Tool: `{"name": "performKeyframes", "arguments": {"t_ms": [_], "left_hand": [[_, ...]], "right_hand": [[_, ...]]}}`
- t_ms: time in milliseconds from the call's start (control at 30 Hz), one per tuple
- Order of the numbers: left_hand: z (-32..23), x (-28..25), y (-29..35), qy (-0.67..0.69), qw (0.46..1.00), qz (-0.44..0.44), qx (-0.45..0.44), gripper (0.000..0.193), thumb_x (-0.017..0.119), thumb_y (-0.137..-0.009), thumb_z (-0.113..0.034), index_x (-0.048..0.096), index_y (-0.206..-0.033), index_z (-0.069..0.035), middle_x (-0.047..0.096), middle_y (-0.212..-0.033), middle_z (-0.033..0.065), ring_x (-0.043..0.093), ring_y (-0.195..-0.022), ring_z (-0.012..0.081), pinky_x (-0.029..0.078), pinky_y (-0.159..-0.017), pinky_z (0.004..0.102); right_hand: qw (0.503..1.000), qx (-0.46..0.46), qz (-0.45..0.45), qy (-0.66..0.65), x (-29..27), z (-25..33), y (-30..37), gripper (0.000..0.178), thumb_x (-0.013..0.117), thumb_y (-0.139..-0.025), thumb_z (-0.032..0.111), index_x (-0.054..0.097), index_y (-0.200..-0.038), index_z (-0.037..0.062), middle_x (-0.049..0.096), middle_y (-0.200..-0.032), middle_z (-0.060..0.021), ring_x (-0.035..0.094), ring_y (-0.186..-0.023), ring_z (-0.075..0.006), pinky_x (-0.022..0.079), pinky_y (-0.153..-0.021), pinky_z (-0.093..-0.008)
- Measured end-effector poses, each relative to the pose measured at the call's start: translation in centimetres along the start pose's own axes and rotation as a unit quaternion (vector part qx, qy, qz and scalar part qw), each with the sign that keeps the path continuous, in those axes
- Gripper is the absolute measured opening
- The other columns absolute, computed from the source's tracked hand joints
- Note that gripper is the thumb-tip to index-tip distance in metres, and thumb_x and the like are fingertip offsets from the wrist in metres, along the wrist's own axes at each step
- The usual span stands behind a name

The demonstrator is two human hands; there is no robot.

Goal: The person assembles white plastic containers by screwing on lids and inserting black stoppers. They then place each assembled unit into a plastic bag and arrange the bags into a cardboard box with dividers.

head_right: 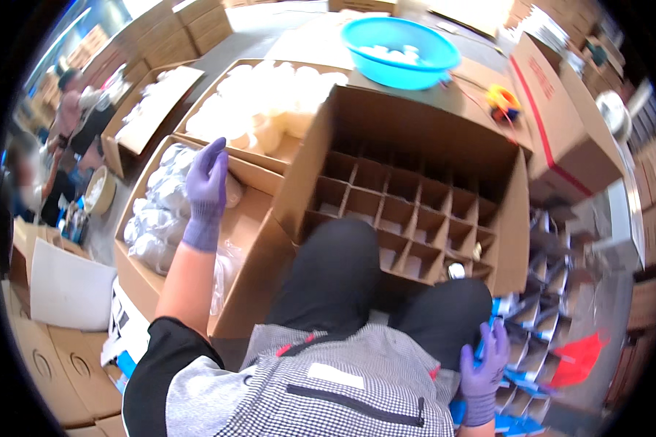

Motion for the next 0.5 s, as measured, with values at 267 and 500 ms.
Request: {"name": "performKeyframes", "arguments": {"t_ms": [267,500], "left_hand": [[32.5,-2.9,-13.6,-0.44,0.865,0.089,-0.224,0.071,0.073,-0.079,-0.041,0.056,-0.137,-0.004,0.06,-0.132,0.024,0.057,-0.124,0.0353,0.045,-0.107,0.0425],[39.4,2.7,-18.6,-0.52,0.782,0.144,-0.31,0.076,0.076,-0.078,-0.038,0.048,-0.144,-0.012,0.054,-0.139,0.0229,0.056,-0.126,0.036,0.047,-0.107,0.0426]], "right_hand": [[0.993,-0.003,0.028,0.115,4.6,5.4,-5.9,0.056,0.071,-0.085,0.026,0.056,-0.134,0.0021,0.051,-0.138,-0.0258,0.048,-0.126,-0.0442,0.037,-0.108,-0.0519],[0.988,0.047,0.062,0.136,6.3,5.7,-8.6,0.063,0.072,-0.08,0.029,0.054,-0.134,0.0035,0.048,-0.138,-0.0275,0.044,-0.127,-0.0475,0.035,-0.109,-0.0556]]}}
Point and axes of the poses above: each hand's wrist, its own y-axis away from the middle knuckle, its own x-axis out of the palm, z = x × y, the point moved 4 cm from there along -y, towards the middle knuckle
